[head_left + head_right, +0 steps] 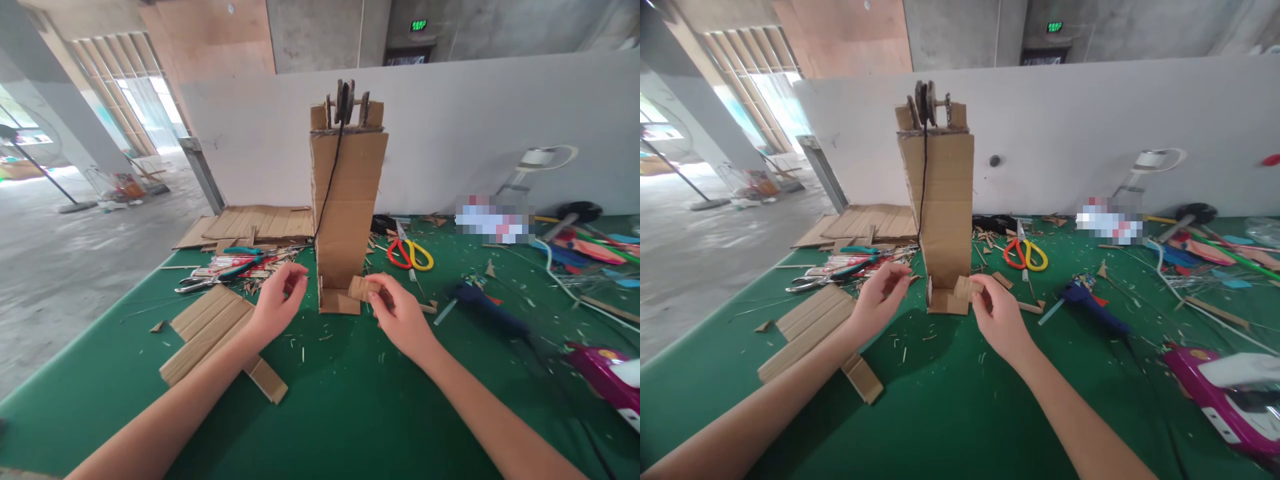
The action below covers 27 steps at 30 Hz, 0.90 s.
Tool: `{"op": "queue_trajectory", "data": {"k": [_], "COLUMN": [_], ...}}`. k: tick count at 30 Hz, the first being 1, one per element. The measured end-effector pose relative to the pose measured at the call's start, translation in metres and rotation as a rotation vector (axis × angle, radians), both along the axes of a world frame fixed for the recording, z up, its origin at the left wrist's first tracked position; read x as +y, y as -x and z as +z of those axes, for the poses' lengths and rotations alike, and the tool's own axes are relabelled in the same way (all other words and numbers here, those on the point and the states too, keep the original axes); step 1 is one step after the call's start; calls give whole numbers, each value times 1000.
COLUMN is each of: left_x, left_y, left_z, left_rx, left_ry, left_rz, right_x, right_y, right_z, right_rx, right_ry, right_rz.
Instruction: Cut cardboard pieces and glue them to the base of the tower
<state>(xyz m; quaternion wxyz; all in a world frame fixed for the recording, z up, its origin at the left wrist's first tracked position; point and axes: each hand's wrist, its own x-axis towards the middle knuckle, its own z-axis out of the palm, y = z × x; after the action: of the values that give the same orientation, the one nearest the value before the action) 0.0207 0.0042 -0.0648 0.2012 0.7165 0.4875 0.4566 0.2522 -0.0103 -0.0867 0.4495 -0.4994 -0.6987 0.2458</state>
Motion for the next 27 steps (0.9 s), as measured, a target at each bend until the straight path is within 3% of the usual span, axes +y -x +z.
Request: {"op": "queue_trajectory", "data": {"k": [5,11,14,17,22,27], "left_x": [-3,-8,-13,-25,-39,-30], "left_y": [-1,0,-4,-18,-50,-66], "left_z": [-1,-4,-5,-6,-8,-10], "left_rx": [210,350,410,550,1007,1087], "left_ry": [-123,-209,-260,-306,-274,-140], "left_rz": [-32,-79,-131,-162,-126,-126], "right_x": [9,14,18,21,24,27], "right_y": [-6,-3,-1,0,-3,-6], "right_z": [-4,-3,-7,-8,-5,-11], "right_rx": [-36,-129,-42,94,169,188], "right_ry": [105,0,42,175,248,245], "right_rz": [113,6,-14,60,130,95]}}
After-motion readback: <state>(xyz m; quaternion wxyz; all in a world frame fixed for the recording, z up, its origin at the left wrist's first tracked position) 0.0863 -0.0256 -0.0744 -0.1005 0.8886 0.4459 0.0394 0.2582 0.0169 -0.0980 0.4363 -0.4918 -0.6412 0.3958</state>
